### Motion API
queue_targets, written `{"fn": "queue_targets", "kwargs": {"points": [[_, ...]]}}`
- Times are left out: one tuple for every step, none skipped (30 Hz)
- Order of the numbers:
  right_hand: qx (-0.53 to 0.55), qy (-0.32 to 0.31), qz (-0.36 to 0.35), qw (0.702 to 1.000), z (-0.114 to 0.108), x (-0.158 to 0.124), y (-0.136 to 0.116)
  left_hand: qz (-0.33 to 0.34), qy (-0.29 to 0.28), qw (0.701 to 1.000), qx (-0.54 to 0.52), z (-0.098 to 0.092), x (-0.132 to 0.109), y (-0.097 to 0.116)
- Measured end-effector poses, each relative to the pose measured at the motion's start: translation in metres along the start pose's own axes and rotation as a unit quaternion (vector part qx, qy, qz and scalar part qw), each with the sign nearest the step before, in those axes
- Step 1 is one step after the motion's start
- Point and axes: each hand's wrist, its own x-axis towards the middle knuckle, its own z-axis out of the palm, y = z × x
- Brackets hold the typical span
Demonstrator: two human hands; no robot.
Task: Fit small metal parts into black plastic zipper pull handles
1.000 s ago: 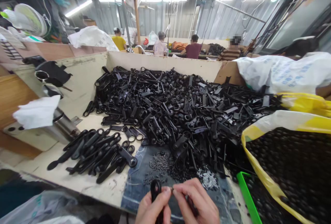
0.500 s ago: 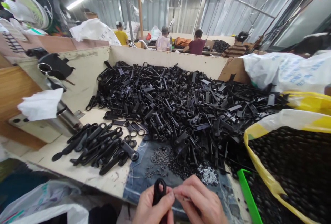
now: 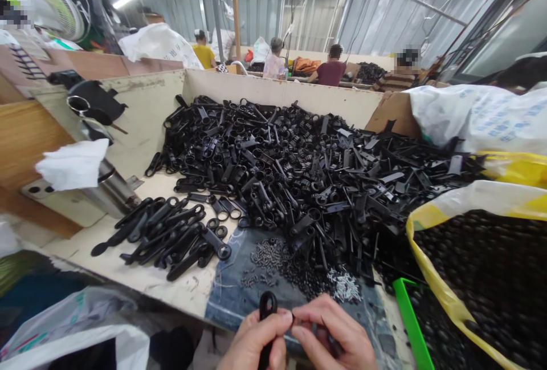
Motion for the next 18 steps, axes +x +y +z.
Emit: {"fn": "queue_targets", "kwargs": {"points": [[-0.004,0.010,0.001,1.000,0.001,-0.002,0.000,-0.008,0.003,1.000,-0.005,0.000,0.001,-0.002],[-0.009,0.016,0.003,1.000,0.002,-0.003,0.001,-0.019,0.000,1.000,-0.006,0.000,0.003,-0.003],[-0.014,0.018,0.007,1.000,0.003,-0.004,0.000,-0.030,-0.007,1.000,-0.006,0.000,0.004,-0.004],[-0.019,0.017,0.014,1.000,0.004,-0.006,0.000,-0.035,-0.014,0.999,-0.004,0.000,0.004,-0.003],[-0.021,0.016,0.021,0.999,0.005,-0.006,0.000,-0.035,-0.025,0.999,0.004,0.001,0.004,-0.001],[-0.022,0.018,0.025,0.999,0.005,-0.007,0.000,-0.029,-0.042,0.999,0.019,0.003,0.002,0.002],[-0.021,0.021,0.029,0.999,0.005,-0.007,0.000,-0.020,-0.060,0.997,0.037,0.004,0.000,0.005],[-0.022,0.023,0.036,0.999,0.004,-0.007,-0.001,-0.012,-0.076,0.996,0.054,0.006,-0.002,0.009],[-0.023,0.024,0.043,0.999,0.003,-0.006,-0.001,-0.003,-0.090,0.994,0.069,0.007,-0.005,0.013],[-0.025,0.024,0.050,0.998,0.001,-0.006,-0.002,0.002,-0.101,0.992,0.077,0.008,-0.009,0.017],[-0.028,0.023,0.057,0.998,-0.001,-0.005,-0.002,0.003,-0.111,0.991,0.080,0.008,-0.012,0.020],[-0.032,0.020,0.060,0.997,-0.003,-0.003,-0.003,0.001,-0.118,0.990,0.078,0.008,-0.016,0.022],[-0.035,0.012,0.059,0.998,-0.005,-0.002,-0.004,-0.003,-0.125,0.989,0.073,0.006,-0.018,0.023],[-0.037,0.000,0.053,0.998,-0.006,-0.001,-0.004,-0.008,-0.130,0.989,0.066,0.004,-0.020,0.023],[-0.039,-0.015,0.041,0.998,-0.007,0.000,-0.005,-0.010,-0.131,0.990,0.057,0.002,-0.022,0.022],[-0.040,-0.027,0.022,0.999,-0.007,0.001,-0.005,-0.007,-0.128,0.990,0.051,0.000,-0.022,0.021],[-0.040,-0.036,-0.002,0.999,-0.006,0.002,-0.004,0.002,-0.125,0.991,0.048,-0.002,-0.022,0.019],[-0.039,-0.039,-0.026,0.998,-0.004,0.002,-0.003,0.011,-0.124,0.991,0.050,-0.003,-0.022,0.017]]}}
